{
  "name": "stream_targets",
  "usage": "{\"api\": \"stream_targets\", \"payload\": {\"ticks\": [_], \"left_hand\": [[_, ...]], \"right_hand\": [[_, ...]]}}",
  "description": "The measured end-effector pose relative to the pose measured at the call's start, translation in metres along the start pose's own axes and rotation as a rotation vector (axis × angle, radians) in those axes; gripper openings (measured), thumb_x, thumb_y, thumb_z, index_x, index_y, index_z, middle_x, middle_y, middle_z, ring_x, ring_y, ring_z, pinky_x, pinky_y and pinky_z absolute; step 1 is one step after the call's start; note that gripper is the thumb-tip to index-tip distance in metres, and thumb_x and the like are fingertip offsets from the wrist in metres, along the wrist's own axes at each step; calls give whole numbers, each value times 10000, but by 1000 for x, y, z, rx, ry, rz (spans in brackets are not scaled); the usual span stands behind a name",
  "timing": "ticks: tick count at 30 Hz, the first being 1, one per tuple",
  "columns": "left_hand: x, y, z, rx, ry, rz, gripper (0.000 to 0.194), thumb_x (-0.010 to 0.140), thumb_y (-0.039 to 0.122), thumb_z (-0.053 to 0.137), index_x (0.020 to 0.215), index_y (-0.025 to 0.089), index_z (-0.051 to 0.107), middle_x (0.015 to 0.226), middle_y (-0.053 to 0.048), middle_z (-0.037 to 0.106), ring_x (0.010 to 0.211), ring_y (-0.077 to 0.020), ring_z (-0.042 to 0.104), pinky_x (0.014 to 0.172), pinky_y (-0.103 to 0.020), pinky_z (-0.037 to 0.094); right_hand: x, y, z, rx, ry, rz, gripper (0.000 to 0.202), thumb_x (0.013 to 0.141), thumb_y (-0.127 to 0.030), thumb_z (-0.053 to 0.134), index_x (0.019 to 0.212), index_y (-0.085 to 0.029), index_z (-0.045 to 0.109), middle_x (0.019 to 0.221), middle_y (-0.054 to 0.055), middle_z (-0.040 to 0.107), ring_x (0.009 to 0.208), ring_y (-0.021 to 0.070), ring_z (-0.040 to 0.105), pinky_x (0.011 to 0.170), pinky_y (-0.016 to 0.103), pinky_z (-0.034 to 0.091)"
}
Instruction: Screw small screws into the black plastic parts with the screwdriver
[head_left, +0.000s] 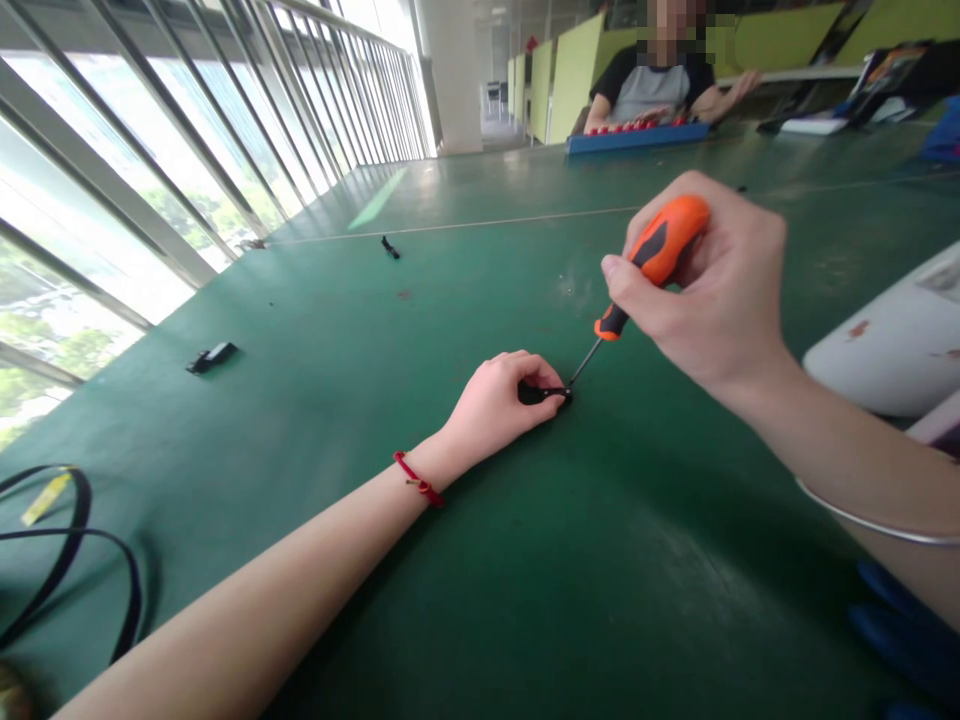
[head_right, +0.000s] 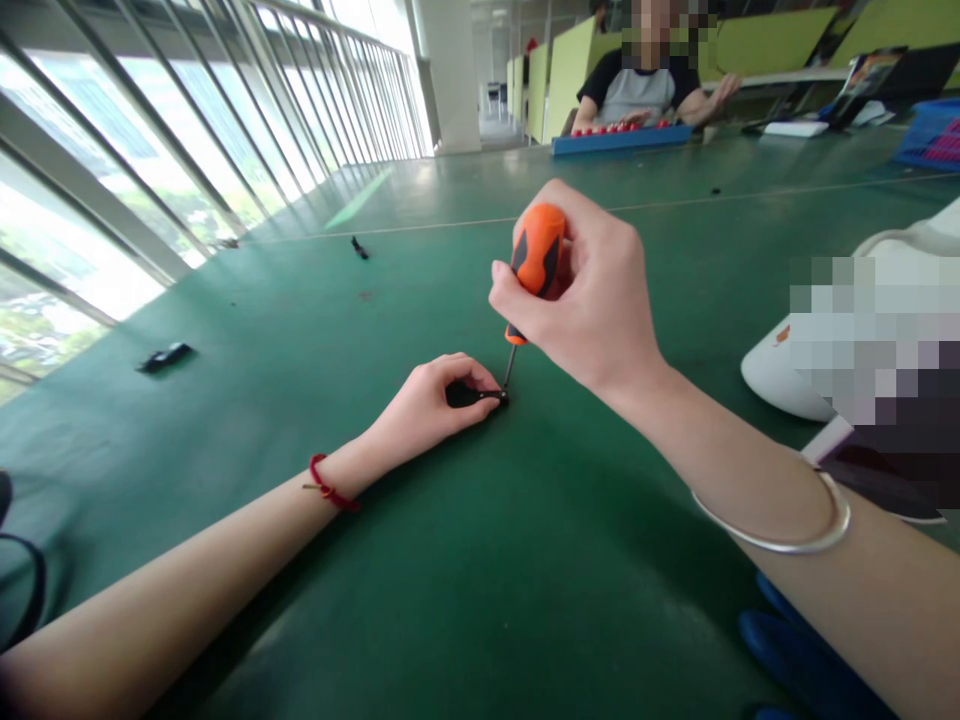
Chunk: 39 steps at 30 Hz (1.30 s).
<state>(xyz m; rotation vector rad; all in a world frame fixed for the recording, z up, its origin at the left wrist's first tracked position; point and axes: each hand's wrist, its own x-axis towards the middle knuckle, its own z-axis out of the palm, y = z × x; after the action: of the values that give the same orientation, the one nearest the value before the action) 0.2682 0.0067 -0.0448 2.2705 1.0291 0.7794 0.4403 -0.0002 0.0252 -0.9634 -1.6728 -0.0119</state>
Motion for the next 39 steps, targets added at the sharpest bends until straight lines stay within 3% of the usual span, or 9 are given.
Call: {"api": "stream_targets", "payload": {"ticks": [7,14,25,34,39], "left_hand": [[0,0,0,1,0,3,76,743,198,601,800,171,644,823,-17,651,783,-145,580,745,-281,476],[0,1,-1,-7,-4,-2,76,741,201,605,798,170,644,822,-19,651,783,-145,581,743,-279,479],[0,1,-1,-2,-12,-11,81,745,205,599,801,172,647,828,-22,652,790,-150,583,744,-283,478],[0,1,0,14,7,16,66,745,197,603,792,171,641,811,-14,648,777,-141,575,748,-279,471],[0,0,0,36,1,17,73,748,205,601,800,176,644,816,-18,644,784,-148,573,744,-282,469]], "right_hand": [[2,2,1,45,25,-21,259,694,-137,650,616,-207,414,617,-42,416,560,78,414,540,270,419],[-1,3,1,36,-46,13,237,702,-161,635,646,-218,412,644,-22,431,570,94,414,506,262,389],[-1,5,1,30,-13,16,228,706,-186,636,640,-219,421,643,-26,445,561,92,408,543,273,400],[1,-3,-2,62,-41,-44,330,828,-326,540,545,-198,429,497,-39,409,503,77,395,506,266,313],[10,-5,-13,-18,-198,-27,82,724,-139,574,710,-200,521,593,-48,467,551,76,426,519,245,334]]}}
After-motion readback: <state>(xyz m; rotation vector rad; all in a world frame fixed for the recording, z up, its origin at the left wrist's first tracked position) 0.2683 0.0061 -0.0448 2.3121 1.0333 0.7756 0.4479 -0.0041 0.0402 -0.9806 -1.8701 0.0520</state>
